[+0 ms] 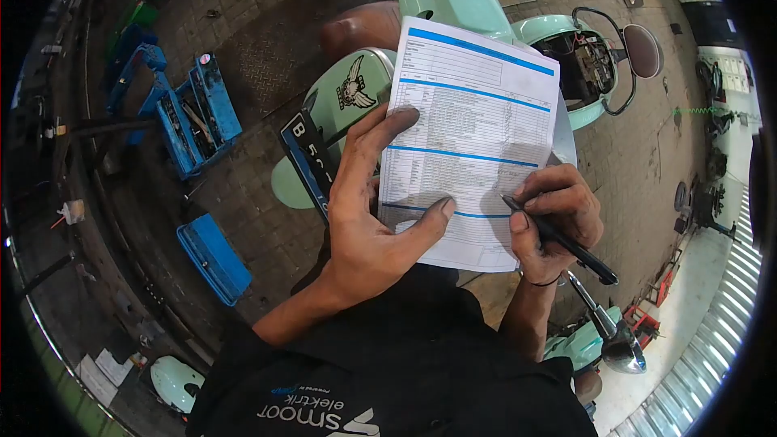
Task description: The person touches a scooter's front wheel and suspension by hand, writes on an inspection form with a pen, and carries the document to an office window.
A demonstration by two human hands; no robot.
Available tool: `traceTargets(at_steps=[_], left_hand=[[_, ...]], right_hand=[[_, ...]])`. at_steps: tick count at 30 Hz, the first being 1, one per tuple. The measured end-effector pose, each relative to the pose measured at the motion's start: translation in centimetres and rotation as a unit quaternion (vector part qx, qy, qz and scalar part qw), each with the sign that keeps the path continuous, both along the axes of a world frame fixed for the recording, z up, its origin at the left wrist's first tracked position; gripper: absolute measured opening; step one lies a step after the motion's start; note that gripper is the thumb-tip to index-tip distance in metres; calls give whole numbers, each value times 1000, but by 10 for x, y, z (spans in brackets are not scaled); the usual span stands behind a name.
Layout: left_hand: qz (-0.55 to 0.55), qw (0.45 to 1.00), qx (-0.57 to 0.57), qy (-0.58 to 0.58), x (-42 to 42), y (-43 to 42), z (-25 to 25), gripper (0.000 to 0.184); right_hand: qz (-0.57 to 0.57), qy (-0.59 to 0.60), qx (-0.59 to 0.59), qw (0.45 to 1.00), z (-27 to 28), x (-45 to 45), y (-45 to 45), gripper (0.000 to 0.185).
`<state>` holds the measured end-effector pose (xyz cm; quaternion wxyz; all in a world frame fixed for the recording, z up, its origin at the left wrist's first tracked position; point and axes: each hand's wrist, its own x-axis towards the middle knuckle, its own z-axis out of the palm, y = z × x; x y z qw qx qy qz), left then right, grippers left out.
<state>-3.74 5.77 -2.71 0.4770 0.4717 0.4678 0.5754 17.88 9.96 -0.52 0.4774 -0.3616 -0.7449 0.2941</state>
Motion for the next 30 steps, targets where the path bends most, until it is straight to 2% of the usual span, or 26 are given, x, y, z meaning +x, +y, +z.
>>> traceTargets(at_steps=[30], left_hand=[[-1,999,29,21,0,2,2,77]], right_hand=[[9,5,-1,1000,-1,0,1,18]])
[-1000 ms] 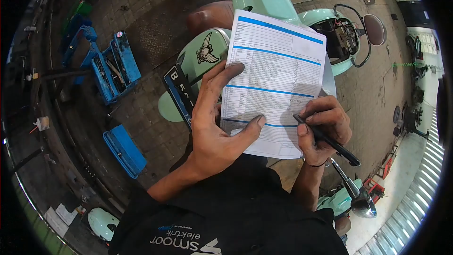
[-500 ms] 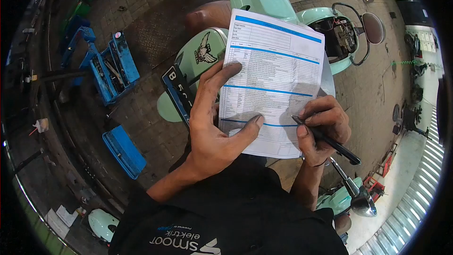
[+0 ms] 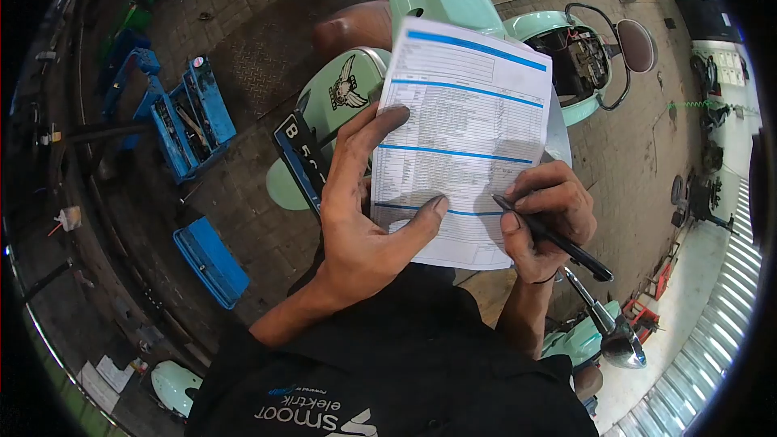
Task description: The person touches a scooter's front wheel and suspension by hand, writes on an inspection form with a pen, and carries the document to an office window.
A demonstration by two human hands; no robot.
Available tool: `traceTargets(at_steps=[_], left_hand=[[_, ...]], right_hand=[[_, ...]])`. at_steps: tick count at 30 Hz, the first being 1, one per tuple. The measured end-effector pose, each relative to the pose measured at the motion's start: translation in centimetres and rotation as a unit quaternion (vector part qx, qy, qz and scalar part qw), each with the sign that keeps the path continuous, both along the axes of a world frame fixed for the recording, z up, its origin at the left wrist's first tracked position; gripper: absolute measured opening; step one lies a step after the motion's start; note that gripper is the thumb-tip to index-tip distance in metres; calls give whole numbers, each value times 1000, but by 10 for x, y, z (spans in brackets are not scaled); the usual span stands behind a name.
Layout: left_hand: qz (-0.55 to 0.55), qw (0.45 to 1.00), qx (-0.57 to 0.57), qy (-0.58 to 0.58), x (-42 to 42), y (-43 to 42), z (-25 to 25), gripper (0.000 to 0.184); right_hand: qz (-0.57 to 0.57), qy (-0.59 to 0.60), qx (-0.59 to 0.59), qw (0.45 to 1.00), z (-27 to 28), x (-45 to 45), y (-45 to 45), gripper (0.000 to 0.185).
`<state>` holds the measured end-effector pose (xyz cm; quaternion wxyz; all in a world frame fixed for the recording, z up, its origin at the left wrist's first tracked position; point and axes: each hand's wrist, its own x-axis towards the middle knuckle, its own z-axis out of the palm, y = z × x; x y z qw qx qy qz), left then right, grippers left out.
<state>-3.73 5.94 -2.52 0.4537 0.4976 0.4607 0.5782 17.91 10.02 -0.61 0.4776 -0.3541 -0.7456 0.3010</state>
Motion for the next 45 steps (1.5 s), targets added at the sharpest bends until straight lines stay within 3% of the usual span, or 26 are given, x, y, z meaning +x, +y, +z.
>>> traceTargets(at_steps=[45], left_hand=[[-17,1000,-12,1,-2,-1,2,84]], right_hand=[[12,-21,5,1000,0,-1,0,20]])
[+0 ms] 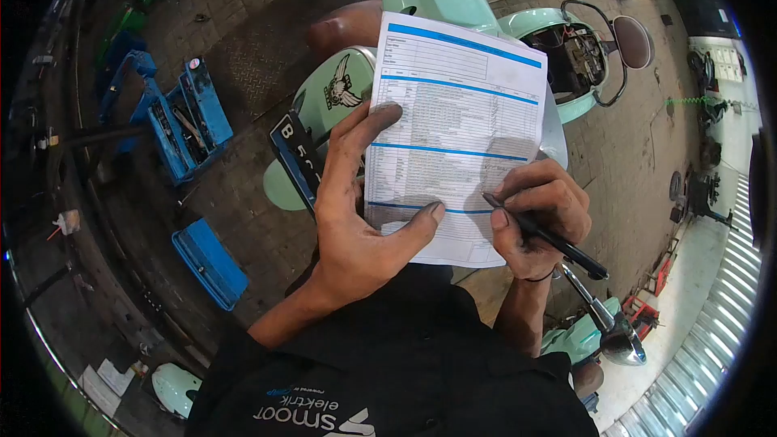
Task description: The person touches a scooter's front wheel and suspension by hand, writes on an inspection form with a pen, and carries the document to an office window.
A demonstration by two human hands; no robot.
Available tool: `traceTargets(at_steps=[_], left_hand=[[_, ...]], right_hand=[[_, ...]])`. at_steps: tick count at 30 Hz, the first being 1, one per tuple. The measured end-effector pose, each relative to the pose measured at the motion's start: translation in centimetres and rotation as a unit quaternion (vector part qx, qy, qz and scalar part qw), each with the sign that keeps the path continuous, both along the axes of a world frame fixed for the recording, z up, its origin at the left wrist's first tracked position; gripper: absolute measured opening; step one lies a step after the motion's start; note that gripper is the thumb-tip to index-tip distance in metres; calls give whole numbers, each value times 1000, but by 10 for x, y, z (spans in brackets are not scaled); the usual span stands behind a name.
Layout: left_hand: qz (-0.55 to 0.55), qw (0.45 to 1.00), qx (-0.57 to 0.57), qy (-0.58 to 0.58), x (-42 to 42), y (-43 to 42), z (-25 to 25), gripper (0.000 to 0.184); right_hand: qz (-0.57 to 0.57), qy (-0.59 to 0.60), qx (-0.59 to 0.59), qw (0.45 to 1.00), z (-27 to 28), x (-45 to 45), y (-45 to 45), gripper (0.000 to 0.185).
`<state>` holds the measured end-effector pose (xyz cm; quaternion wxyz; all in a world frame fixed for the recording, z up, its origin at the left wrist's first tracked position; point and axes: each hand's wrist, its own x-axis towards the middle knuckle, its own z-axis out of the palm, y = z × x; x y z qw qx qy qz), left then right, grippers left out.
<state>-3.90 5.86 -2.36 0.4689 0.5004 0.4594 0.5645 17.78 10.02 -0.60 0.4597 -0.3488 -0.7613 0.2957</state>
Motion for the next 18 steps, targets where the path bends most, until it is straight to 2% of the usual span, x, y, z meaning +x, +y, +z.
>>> traceTargets(at_steps=[6,9,18], left_hand=[[2,1000,-5,0,0,0,0,82],[4,1000,2,-4,1,-1,-2,82],[4,1000,6,12,1,1,2,82]], right_hand=[[-8,-14,-4,1000,2,1,-1,19],[-26,18,-22,999,0,1,-2,19],[5,45,-9,999,8,-1,-5,18]])
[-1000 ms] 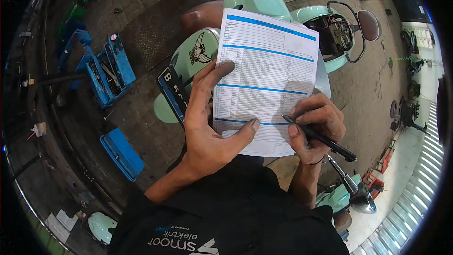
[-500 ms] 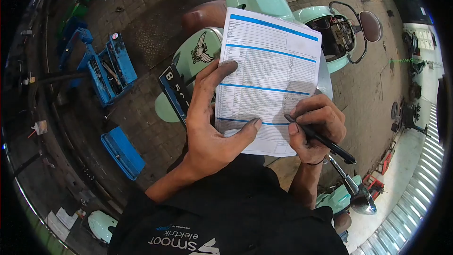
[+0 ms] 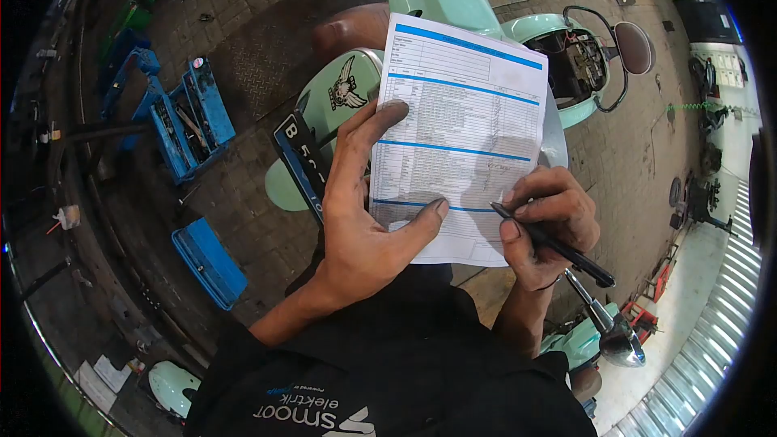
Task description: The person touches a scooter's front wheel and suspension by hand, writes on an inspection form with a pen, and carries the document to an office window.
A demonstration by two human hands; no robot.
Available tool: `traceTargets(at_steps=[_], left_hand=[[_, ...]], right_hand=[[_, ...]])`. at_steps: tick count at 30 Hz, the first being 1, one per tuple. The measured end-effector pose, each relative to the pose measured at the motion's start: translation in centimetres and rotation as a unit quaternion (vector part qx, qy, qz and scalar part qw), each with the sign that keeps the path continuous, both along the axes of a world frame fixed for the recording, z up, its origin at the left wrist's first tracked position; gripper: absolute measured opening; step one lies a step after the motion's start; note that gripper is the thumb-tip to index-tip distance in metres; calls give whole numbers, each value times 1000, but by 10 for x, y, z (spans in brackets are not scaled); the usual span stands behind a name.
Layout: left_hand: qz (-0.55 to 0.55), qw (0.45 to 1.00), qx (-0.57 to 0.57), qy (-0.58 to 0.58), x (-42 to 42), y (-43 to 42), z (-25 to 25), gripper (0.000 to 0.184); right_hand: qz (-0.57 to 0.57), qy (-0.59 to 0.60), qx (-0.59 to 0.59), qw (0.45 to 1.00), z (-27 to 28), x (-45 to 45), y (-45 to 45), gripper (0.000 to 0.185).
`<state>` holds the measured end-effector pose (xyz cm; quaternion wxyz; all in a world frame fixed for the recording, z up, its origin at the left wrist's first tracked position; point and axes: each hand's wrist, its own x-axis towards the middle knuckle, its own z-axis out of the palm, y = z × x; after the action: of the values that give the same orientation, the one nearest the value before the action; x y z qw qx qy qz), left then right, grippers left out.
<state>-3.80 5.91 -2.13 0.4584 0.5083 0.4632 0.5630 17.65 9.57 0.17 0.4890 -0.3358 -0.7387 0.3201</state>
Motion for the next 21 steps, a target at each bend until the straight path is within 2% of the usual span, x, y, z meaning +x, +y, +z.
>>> traceTargets(at_steps=[3,6,8,11,13,15,17,19,21], left_hand=[[3,1000,-2,4,1,0,1,82],[14,1000,3,23,-1,1,-4,83],[18,998,14,52,-4,2,-10,85],[22,1000,-3,11,0,-5,-10,84],[20,999,-14,-28,-1,-15,-9,84],[20,998,-13,-55,-6,-27,-9,84],[-8,999,-4,-51,-14,-48,-12,84],[-29,996,-30,-83,-23,-72,-17,85],[-50,991,-35,-120,-31,-100,-20,85]], right_hand=[[18,-7,-13,1000,-3,0,3,17],[-23,93,-53,994,-11,0,1,22],[-26,101,-53,993,-12,1,4,23],[-7,106,-46,993,-15,0,-1,25],[-72,154,-78,982,-11,-6,-13,26],[-80,146,-55,985,-12,-9,-36,26],[-161,171,-68,970,-15,-10,-68,25],[-192,143,-64,969,-23,-6,-102,27],[-257,-52,-83,961,-27,-2,-140,31]])
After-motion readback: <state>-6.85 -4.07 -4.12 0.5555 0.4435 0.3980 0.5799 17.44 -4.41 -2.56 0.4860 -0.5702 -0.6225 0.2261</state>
